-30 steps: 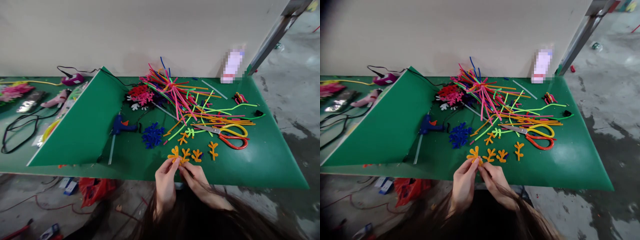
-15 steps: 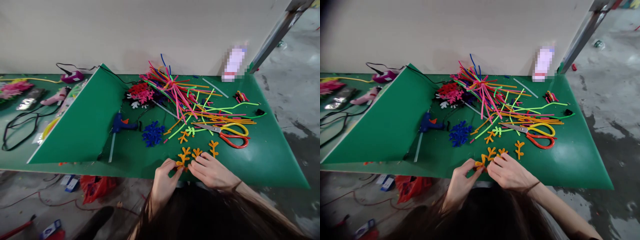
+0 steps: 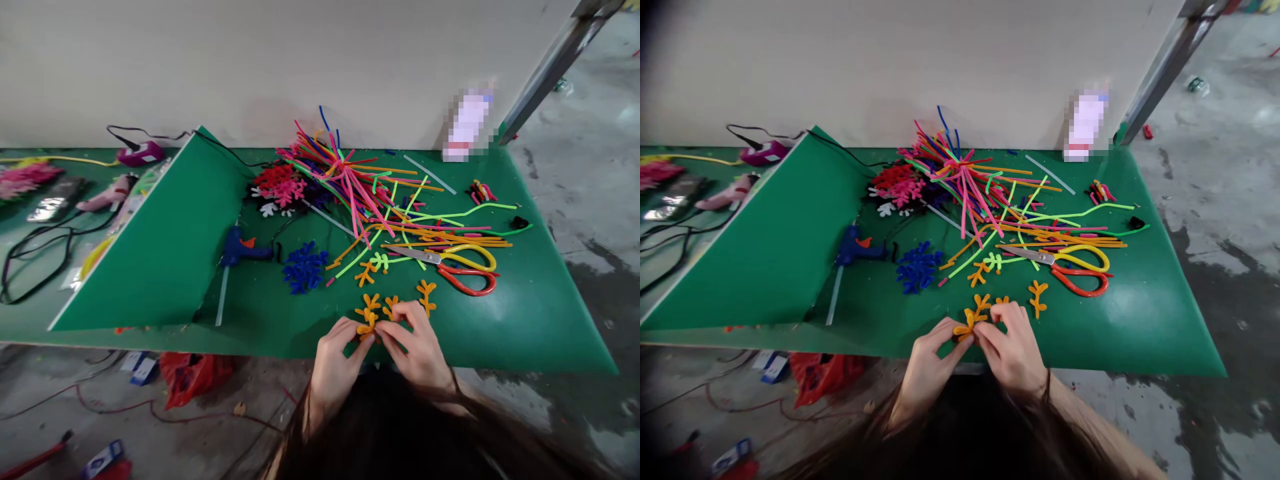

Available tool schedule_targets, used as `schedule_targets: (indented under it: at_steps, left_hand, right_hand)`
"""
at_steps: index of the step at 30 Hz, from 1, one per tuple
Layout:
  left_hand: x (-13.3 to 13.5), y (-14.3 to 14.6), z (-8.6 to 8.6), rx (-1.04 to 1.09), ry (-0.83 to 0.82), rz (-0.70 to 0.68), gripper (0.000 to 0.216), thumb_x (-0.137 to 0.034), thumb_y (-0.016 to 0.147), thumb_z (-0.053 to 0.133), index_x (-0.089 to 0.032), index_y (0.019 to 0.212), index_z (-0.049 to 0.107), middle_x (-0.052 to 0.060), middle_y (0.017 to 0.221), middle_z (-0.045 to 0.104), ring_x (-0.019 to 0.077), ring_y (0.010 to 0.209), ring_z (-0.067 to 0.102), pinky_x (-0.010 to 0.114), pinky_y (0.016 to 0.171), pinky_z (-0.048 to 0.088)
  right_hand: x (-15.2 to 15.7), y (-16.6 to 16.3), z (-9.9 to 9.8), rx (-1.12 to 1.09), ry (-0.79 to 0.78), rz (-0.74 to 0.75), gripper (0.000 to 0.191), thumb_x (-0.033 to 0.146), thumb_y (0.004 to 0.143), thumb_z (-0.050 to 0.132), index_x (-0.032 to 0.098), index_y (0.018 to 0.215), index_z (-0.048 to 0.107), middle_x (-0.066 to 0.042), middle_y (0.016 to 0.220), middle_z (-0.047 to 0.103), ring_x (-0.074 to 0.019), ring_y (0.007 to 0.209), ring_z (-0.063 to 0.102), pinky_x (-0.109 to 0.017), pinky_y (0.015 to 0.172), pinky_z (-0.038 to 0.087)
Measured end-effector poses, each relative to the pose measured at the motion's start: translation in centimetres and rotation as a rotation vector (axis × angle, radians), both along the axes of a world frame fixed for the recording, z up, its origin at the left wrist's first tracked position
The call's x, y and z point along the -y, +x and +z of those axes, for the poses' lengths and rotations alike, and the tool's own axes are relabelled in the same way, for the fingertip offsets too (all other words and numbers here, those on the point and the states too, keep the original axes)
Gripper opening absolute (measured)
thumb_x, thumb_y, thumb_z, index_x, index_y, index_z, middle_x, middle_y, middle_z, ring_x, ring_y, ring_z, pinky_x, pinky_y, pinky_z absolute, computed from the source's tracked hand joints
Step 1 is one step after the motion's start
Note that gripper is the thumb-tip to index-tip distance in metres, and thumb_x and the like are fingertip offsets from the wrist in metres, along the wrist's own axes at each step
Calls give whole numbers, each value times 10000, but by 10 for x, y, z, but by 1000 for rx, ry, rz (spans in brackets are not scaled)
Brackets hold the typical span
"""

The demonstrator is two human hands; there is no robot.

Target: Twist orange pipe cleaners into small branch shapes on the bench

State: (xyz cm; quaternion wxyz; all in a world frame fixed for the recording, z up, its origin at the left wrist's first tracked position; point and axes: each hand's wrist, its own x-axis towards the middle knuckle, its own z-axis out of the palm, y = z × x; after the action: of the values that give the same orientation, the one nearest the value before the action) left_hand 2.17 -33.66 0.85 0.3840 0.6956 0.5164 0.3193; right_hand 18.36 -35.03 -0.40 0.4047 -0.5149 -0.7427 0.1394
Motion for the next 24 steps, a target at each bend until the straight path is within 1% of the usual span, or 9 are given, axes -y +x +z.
schedule_targets:
  at_steps: [3,8,11,15,17,19,20,22,24]
  left_hand:
    - [2,-1,-5,-28,34,39,166,-205,835,589,-140,685,613,26,668,606,132,655,552,213,610,455]
    - [3,-3,-7,-14,30,15,162,-205,829,596,-147,685,642,31,692,641,140,695,570,218,653,460]
    - [8,0,-9,-10,-103,69,169,-235,825,596,-154,687,650,20,688,642,137,675,577,219,653,453]
    - [18,8,-14,54,-313,244,154,-280,826,582,-155,758,638,19,736,662,138,682,586,226,659,447]
    - [19,9,-15,180,-385,286,154,-299,803,605,-150,764,623,16,742,652,138,703,583,225,665,447]
    - [15,6,-15,362,-502,267,201,-332,750,665,-140,735,608,3,688,621,126,670,563,218,639,441]
    - [13,4,-15,455,-587,245,239,-352,713,701,-133,716,603,-7,648,598,114,632,543,214,610,431]
    - [8,-4,-13,601,-785,186,309,-378,639,763,-119,701,606,-23,594,565,89,559,499,205,555,400]
    - [5,-10,-11,646,-954,84,348,-388,604,792,-103,697,616,-22,571,557,75,521,474,201,526,369]
  right_hand:
    - [-1,-5,-1,-241,-264,6,181,200,906,484,166,813,635,-60,766,575,-149,717,527,-269,642,425]
    - [-6,-6,-5,-707,-833,52,193,348,833,567,174,753,590,6,600,573,-113,549,499,-238,532,391]
    - [-8,-12,-7,-841,-934,40,262,424,809,559,169,750,560,23,546,542,-86,445,424,-215,428,330]
    - [-5,-23,-14,-857,-901,-19,265,435,824,530,174,778,532,32,553,514,-91,446,435,-210,410,327]
    - [-2,-25,-16,-848,-863,-32,243,413,841,526,178,782,535,21,588,527,-110,509,490,-225,468,385]
    - [0,-20,-15,-755,-761,26,201,365,862,526,177,798,557,-8,672,570,-130,607,535,-252,576,441]
    - [-1,-15,-13,-641,-663,107,173,329,879,514,174,830,571,-31,741,597,-144,677,553,-268,642,455]
    - [-3,-1,-6,-288,-381,331,149,250,915,462,157,929,578,-77,865,621,-168,791,554,-296,733,456]
    - [-8,14,2,105,-97,535,173,179,935,406,138,1006,557,-95,893,624,-178,812,538,-315,744,446]
